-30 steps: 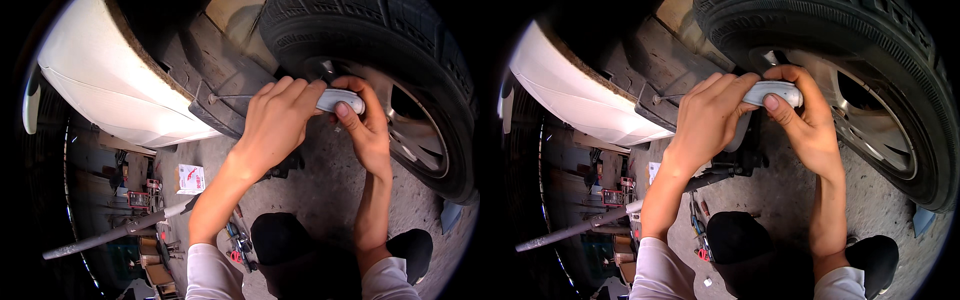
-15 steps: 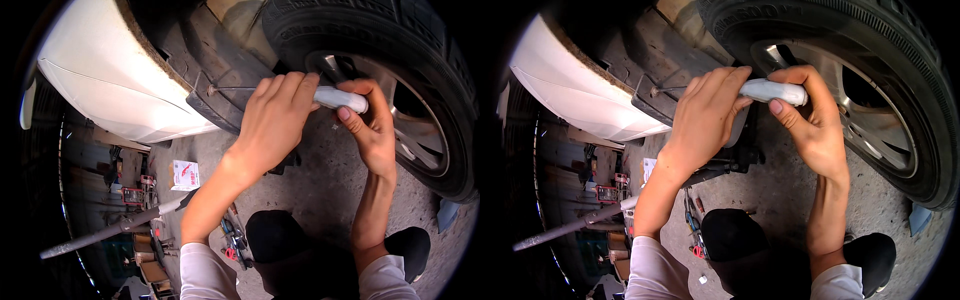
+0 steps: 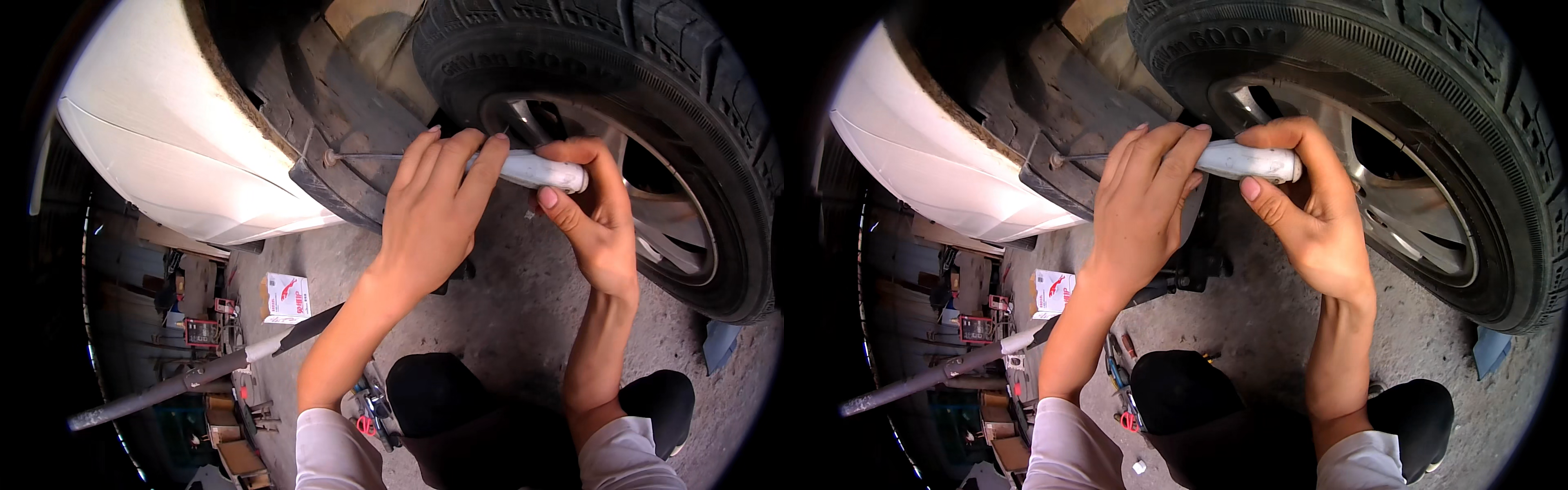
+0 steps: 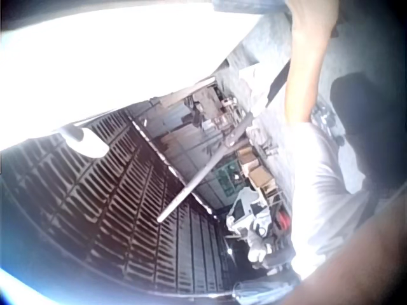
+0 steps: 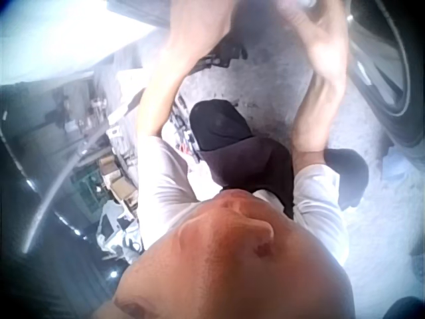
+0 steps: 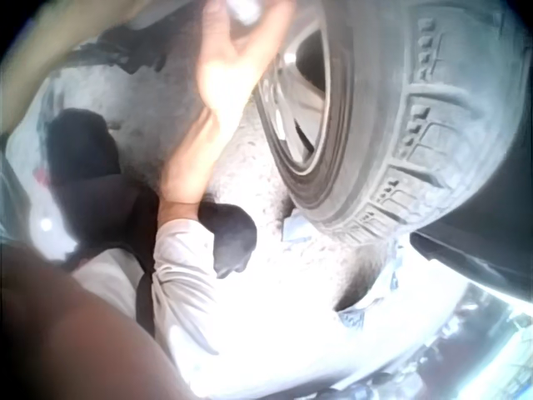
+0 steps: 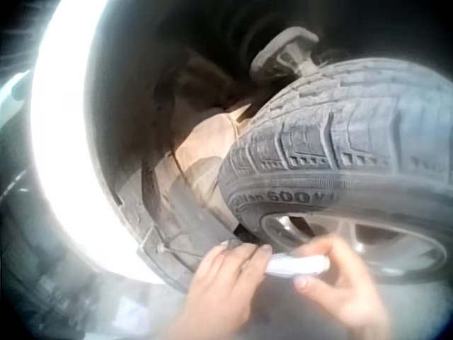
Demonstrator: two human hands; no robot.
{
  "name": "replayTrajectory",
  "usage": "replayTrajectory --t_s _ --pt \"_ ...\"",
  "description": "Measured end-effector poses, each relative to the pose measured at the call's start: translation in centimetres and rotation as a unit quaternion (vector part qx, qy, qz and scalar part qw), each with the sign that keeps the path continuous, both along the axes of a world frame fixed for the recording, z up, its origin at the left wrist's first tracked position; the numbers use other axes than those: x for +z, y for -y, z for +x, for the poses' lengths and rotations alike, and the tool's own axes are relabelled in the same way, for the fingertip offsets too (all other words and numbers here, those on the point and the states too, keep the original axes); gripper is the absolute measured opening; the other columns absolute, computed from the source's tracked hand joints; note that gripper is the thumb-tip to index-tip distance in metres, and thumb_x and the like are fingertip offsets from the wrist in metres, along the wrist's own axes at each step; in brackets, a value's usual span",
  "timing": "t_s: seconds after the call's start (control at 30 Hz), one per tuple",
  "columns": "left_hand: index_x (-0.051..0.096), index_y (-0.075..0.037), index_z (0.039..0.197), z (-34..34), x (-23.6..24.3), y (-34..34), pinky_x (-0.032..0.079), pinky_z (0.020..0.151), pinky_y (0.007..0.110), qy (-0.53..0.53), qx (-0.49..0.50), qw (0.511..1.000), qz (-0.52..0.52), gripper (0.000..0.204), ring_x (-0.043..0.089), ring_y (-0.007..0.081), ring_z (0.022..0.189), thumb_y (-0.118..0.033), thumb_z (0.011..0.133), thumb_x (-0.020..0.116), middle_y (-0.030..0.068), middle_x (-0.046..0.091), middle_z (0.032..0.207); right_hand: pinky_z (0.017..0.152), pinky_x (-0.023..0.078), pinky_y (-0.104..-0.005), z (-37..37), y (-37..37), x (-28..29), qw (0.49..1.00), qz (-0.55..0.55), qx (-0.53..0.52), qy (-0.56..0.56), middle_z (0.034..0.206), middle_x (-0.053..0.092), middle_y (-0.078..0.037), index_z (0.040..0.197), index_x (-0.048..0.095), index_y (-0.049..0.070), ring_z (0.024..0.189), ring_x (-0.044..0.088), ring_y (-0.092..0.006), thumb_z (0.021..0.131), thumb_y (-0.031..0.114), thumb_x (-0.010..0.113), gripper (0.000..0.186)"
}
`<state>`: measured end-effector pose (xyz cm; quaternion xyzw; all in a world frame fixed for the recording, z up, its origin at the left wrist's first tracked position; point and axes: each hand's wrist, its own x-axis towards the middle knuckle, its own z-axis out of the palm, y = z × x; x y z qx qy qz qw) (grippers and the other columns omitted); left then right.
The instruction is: The person removes a plastic wheel arch liner from a white car using a screwdriver and a socket wrench. They loosen and remove several fasteners, then detach the liner and set it aside on the floor.
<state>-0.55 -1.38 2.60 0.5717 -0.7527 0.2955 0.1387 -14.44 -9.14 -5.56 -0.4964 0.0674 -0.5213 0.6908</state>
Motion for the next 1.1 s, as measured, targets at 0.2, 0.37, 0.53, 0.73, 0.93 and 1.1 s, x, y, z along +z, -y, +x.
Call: replayTrajectory --t_s 0.2,0.37,0.53,0.73,0.93,1.1 --pt "0.060 -0.002 0.098 -0.1 -0.3 0.1 0.047 0.075 0.038 -0.042 -0.009 0.999 -0.005 0.031 0.057 0.0279 0.089 0.003 0.068 0.065 0.0107 0.058 0.095 0.053 0.038 -0.0186 -0.9 -0.4 2.1 0.983 0.090 0.019 -0.158 0.075 0.053 0.001 0.105 0.054 0.000 0.060 0.048 -0.0051 0.089 0.020 0.062 0.027" --pt "0.059 -0.002 0.097 -0.6 -0.1 0.3 0.047 0.072 0.037 -0.048 0.021 0.998 -0.023 0.032 0.056 0.0295 0.085 0.004 0.066 0.064 0.0103 0.058 0.093 0.051 0.036 -0.0190 -0.1 -0.3 1.2 0.994 0.049 0.018 -0.094 0.073 0.053 0.001 0.102 0.057 -0.001 0.059 0.047 -0.0049 0.090 0.020 0.060 0.024" --pt "0.060 -0.002 0.095 -0.4 0.6 0.4 0.046 0.072 0.036 0.018 0.025 1.000 0.003 0.029 0.057 0.0300 0.082 0.002 0.066 0.065 0.0103 0.059 0.091 0.050 0.035 -0.0192 1.4 -0.3 0.3 0.991 -0.067 -0.112 0.015 0.071 0.053 0.001 0.104 0.057 -0.001 0.058 0.046 -0.0055 0.091 0.020 0.059 0.025" --pt "0.061 -0.005 0.095 -0.5 0.8 0.3 0.046 0.071 0.034 0.003 0.051 0.998 0.027 0.028 0.059 0.0274 0.080 0.000 0.067 0.065 0.0079 0.060 0.088 0.047 0.035 -0.0202 -0.7 0.0 1.9 0.984 0.061 -0.018 -0.165 0.064 0.051 0.000 0.103 0.054 -0.001 0.051 0.044 -0.0058 0.093 0.027 0.055 0.030" --pt "0.061 -0.005 0.095 -0.4 1.4 0.4 0.045 0.071 0.033 0.004 0.027 0.999 0.025 0.028 0.059 0.0250 0.078 0.000 0.068 0.064 0.0061 0.060 0.088 0.062 0.042 -0.0188 0.8 -0.5 0.0 0.997 0.036 -0.010 0.063 0.085 0.053 -0.001 0.105 0.053 0.001 0.072 0.050 -0.0062 0.086 0.011 0.063 0.024" --pt "0.060 -0.005 0.096 -0.7 1.5 0.4 0.044 0.067 0.033 0.003 0.038 0.998 0.049 0.028 0.058 0.0252 0.077 0.001 0.069 0.063 0.0067 0.059 0.087 0.053 0.039 -0.0187 -0.1 -0.7 1.1 0.999 0.049 -0.008 -0.003 0.078 0.053 -0.001 0.106 0.052 0.001 0.060 0.049 -0.0060 0.091 0.020 0.059 0.026"
